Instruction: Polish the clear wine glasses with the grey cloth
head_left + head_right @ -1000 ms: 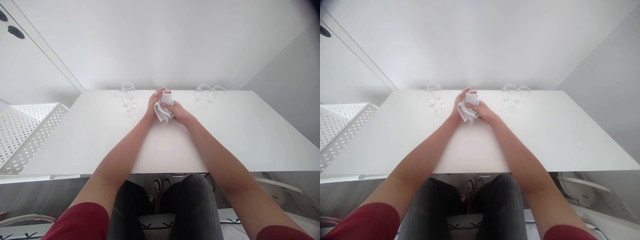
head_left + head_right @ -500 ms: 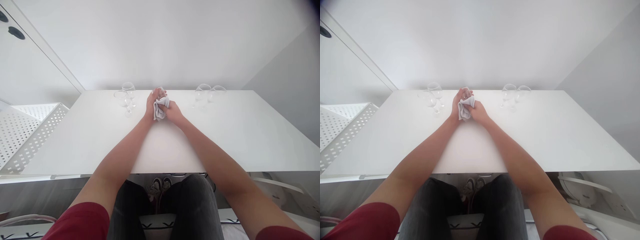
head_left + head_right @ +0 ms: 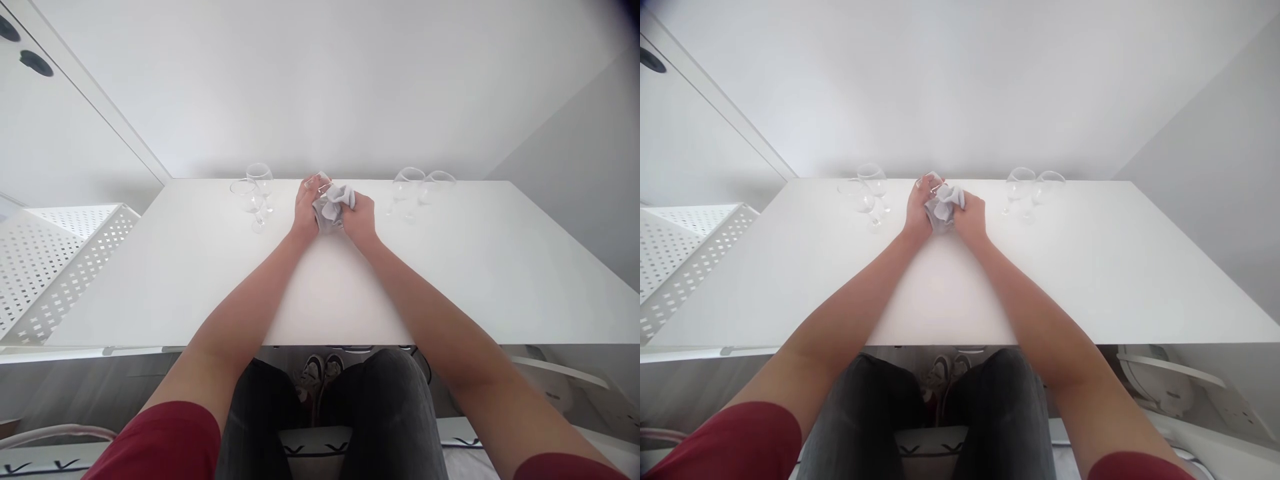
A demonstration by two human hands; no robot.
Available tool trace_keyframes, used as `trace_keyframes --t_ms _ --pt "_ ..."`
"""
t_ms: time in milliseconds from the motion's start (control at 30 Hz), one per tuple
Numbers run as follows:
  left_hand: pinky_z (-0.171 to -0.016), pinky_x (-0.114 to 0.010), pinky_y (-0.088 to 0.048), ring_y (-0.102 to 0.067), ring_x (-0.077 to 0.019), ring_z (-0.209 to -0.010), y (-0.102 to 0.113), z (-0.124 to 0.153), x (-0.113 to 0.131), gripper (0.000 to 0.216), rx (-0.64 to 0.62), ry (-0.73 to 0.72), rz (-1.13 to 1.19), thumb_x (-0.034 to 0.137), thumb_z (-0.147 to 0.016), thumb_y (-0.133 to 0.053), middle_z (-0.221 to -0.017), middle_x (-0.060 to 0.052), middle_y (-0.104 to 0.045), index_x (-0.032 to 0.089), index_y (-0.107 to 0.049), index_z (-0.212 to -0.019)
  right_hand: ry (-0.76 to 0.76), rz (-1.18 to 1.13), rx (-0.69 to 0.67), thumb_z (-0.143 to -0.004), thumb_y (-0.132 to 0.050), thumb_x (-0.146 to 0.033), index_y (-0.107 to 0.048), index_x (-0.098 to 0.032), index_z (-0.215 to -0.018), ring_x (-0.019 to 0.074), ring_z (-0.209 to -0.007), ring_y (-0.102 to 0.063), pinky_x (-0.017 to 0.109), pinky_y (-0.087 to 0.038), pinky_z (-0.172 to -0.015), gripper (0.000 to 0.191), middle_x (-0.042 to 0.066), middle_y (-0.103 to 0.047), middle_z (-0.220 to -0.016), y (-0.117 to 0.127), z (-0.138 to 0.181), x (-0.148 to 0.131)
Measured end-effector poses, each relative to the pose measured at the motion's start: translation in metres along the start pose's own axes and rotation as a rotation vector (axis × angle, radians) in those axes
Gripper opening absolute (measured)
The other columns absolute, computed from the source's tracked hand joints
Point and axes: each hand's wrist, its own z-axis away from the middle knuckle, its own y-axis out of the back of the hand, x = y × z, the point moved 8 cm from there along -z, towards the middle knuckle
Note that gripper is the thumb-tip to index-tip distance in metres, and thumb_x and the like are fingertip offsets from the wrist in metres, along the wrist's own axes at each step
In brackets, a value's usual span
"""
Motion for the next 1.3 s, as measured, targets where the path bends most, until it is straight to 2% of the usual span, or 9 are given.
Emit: trace_keyframes --t_ms 233,400,467,567,667,800,967,1133,1300 --pt "-0.087 -0.032 -0.054 -0.069 -0.0207 -0.109 0.002 0.000 -0.002 0.035 0.041 0.015 -0.012 0.055 -0.095 -0.070 -0.108 -0.007 -0.072 0.022 -0.064 -0.104 0.151 0.142 0.027 -0.086 -0.055 -0.026 -0.065 -0.023 -0.085 0.0180 -0.068 -0.049 0.032 -0.044 -0.067 0.010 0.000 -0.055 -0.069 0.007 0.008 -0.019" --pt "-0.106 -0.034 -0.050 -0.066 -0.0210 -0.125 0.008 -0.008 -0.007 0.031 0.051 0.033 0.087 0.053 -0.100 -0.062 -0.114 -0.007 -0.072 0.023 -0.064 -0.101 0.266 0.212 0.285 -0.089 -0.048 -0.025 -0.063 -0.022 -0.106 0.0243 -0.089 -0.060 0.040 -0.051 -0.082 0.022 0.005 -0.061 -0.092 0.032 0.008 -0.023" --pt "-0.113 -0.036 -0.047 -0.064 -0.0216 -0.131 0.009 -0.008 -0.006 0.031 0.062 0.035 0.138 0.053 -0.101 -0.060 -0.116 -0.007 -0.071 0.023 -0.064 -0.099 0.255 0.196 0.292 -0.093 -0.051 -0.029 -0.061 -0.022 -0.110 0.0260 -0.101 -0.060 0.043 -0.052 -0.090 0.022 0.008 -0.060 -0.103 0.032 0.007 -0.021" --pt "-0.115 -0.039 -0.047 -0.065 -0.0227 -0.131 0.010 -0.007 -0.005 0.030 0.073 0.035 0.184 0.051 -0.103 -0.059 -0.113 -0.007 -0.071 0.022 -0.065 -0.097 0.097 -0.016 0.064 -0.093 -0.062 -0.043 -0.062 -0.023 -0.105 0.0230 -0.101 -0.061 0.039 -0.053 -0.091 0.024 0.006 -0.061 -0.102 0.008 0.002 -0.008" --pt "-0.110 -0.038 -0.051 -0.067 -0.0223 -0.125 0.013 -0.008 0.000 0.029 0.076 -0.013 0.200 0.048 -0.103 -0.059 -0.110 -0.007 -0.070 0.021 -0.066 -0.097 -0.197 -0.357 -0.167 -0.093 -0.061 -0.063 -0.064 -0.024 -0.097 0.0206 -0.089 -0.064 0.032 -0.055 -0.078 0.039 0.004 -0.064 -0.089 -0.022 0.005 0.007" --pt "-0.116 -0.039 -0.049 -0.065 -0.0220 -0.131 0.021 -0.010 0.002 0.029 0.137 -0.018 0.254 0.048 -0.104 -0.057 -0.117 -0.008 -0.070 0.020 -0.067 -0.100 -0.449 -0.691 -0.230 -0.095 -0.045 -0.079 -0.065 -0.024 -0.092 0.0233 -0.084 -0.068 0.032 -0.054 -0.067 0.059 0.006 -0.066 -0.076 -0.032 0.010 0.009" --pt "-0.118 -0.039 -0.048 -0.065 -0.0221 -0.133 0.019 -0.007 0.006 0.028 0.132 -0.044 0.246 0.045 -0.105 -0.056 -0.120 -0.009 -0.070 0.020 -0.068 -0.099 -0.602 -0.615 -0.421 -0.090 -0.074 -0.045 -0.066 -0.021 -0.085 0.0151 -0.069 -0.062 0.025 -0.050 -0.057 0.025 0.002 -0.067 -0.075 -0.031 0.023 0.005" --pt "-0.112 -0.041 -0.054 -0.061 -0.0261 -0.140 0.017 -0.003 0.003 0.029 0.148 0.000 0.211 0.050 -0.102 -0.061 -0.130 -0.008 -0.070 0.023 -0.069 -0.107 -0.613 -0.547 -0.675 -0.090 -0.072 -0.029 -0.072 -0.016 -0.090 0.0193 -0.082 -0.072 0.028 -0.062 -0.067 0.013 0.009 -0.075 -0.093 -0.036 0.037 -0.004" --pt "-0.109 -0.041 -0.057 -0.059 -0.0291 -0.144 0.014 -0.002 -0.001 0.037 0.147 0.044 0.193 0.057 -0.099 -0.062 -0.137 -0.009 -0.068 0.027 -0.070 -0.118 -0.648 -0.416 -0.636 -0.086 -0.078 -0.023 -0.075 -0.011 -0.090 0.0212 -0.080 -0.076 0.027 -0.063 -0.066 0.013 0.016 -0.078 -0.100 -0.033 0.037 -0.002"
